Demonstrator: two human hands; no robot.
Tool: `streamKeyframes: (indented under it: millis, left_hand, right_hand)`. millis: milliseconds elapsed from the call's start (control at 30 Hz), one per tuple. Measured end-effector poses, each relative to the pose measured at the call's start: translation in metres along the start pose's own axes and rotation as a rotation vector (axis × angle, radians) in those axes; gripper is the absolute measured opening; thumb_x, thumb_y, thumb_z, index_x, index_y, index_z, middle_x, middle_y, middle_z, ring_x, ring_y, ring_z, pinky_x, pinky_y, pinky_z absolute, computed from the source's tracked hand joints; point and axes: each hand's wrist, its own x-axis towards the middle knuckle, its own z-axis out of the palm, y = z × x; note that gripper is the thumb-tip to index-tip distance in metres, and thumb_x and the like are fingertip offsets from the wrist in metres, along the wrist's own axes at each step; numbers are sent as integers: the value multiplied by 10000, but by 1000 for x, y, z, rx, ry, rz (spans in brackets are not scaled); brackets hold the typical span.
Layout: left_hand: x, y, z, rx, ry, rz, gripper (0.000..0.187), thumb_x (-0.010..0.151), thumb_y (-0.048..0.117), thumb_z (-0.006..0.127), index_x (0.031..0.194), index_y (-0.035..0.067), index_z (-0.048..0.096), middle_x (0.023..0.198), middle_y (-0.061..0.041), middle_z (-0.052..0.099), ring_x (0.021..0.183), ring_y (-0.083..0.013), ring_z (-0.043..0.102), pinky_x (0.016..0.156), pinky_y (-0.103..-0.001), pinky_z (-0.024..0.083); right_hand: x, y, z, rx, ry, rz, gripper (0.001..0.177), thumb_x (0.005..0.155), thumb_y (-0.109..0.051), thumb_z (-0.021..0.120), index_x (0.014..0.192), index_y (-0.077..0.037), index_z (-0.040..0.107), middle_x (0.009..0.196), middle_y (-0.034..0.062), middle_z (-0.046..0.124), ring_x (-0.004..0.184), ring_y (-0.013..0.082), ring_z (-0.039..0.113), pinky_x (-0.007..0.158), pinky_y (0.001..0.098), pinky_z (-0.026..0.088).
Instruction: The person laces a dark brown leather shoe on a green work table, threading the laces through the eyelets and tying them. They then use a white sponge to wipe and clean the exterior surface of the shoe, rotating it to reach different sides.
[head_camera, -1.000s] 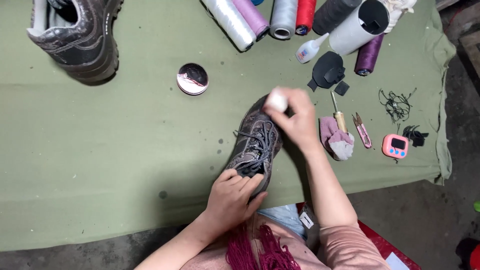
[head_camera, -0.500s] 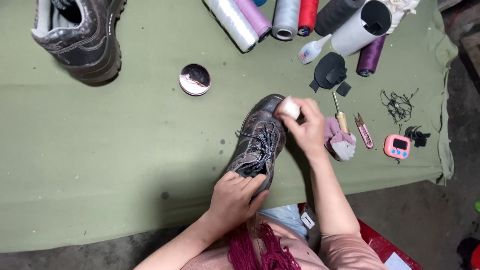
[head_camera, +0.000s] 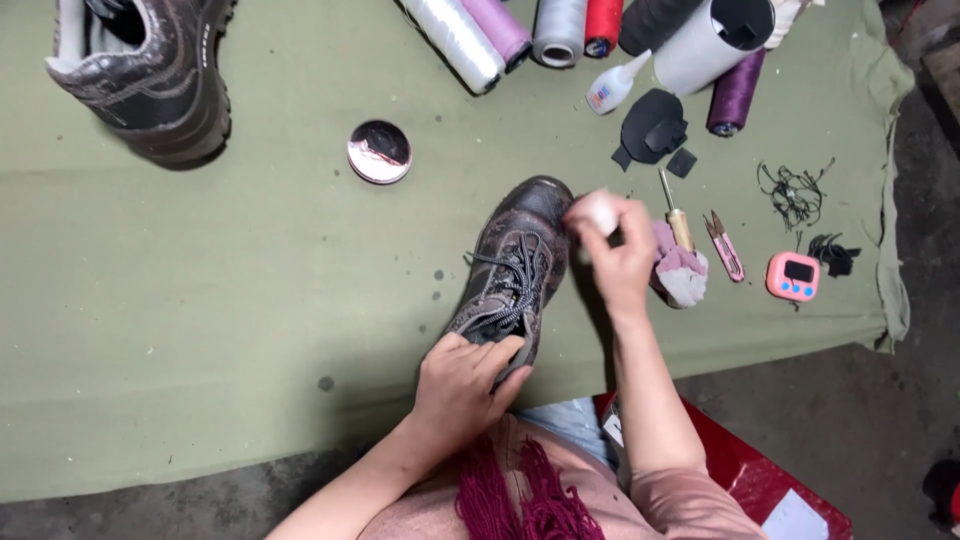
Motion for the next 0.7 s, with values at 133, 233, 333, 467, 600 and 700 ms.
streamKeyframes:
  millis: [133, 233, 333, 467, 600, 700]
  left_hand:
    - [0, -2, 2, -22, 15, -11, 188, 990, 277, 648, 1080, 112, 661, 646, 35, 534, 543, -169, 518, 602, -328, 368]
    - [-3, 1, 2, -27, 21, -14, 186, 985, 268, 666, 1080, 108, 665, 648, 36, 534, 536, -161, 509, 591, -323, 364]
    - [0, -1, 2, -37, 31, -15, 184, 985, 269, 659, 1076, 109, 661, 664, 32, 567, 555, -168, 536, 594, -334, 358]
    - [-2, 0, 4, -48, 46, -12, 201, 972, 280, 691, 1077, 112, 654, 644, 50, 520, 538, -152, 506, 590, -320, 359]
    - [-1, 0, 1, -39, 29, -16, 239, 933, 298, 742, 1067, 120, 654, 641, 64, 527, 526, -142, 513, 609, -306, 381]
    - [-1, -2, 3, -9, 34, -10, 228, 928, 300, 745, 1054, 129, 662, 630, 70, 509, 523, -138, 494, 595, -304, 363]
  right_hand:
    - [-3, 2, -4, 18, -71, -83, 136, 912, -101, 758, 1022, -93, 678, 1017, 68, 689, 954, 233, 640, 893, 354, 449]
    - [-4, 5, -4, -89, -30, -120, 90, 922, -118, 760, 1000, -94, 722, 1012, 57, 677, 980, 245, 587, 928, 376, 405]
    - [3, 6, 0, 29, 47, 62, 113, 886, -93, 760, 965, -101, 679, 988, 39, 609, 988, 208, 576, 940, 335, 426]
    - [10, 23, 5, -26, -45, -8, 182, 905, -183, 787, 1029, -82, 700, 1004, 47, 619, 990, 220, 526, 888, 344, 385]
    - [10, 34, 13, -15, -108, -54, 220, 841, -48, 765, 1053, -74, 715, 1006, 56, 641, 988, 233, 548, 889, 351, 403]
    - [25, 19, 7, -59, 58, -39, 189, 874, -38, 782, 1047, -47, 707, 1007, 73, 636, 978, 233, 545, 867, 333, 407]
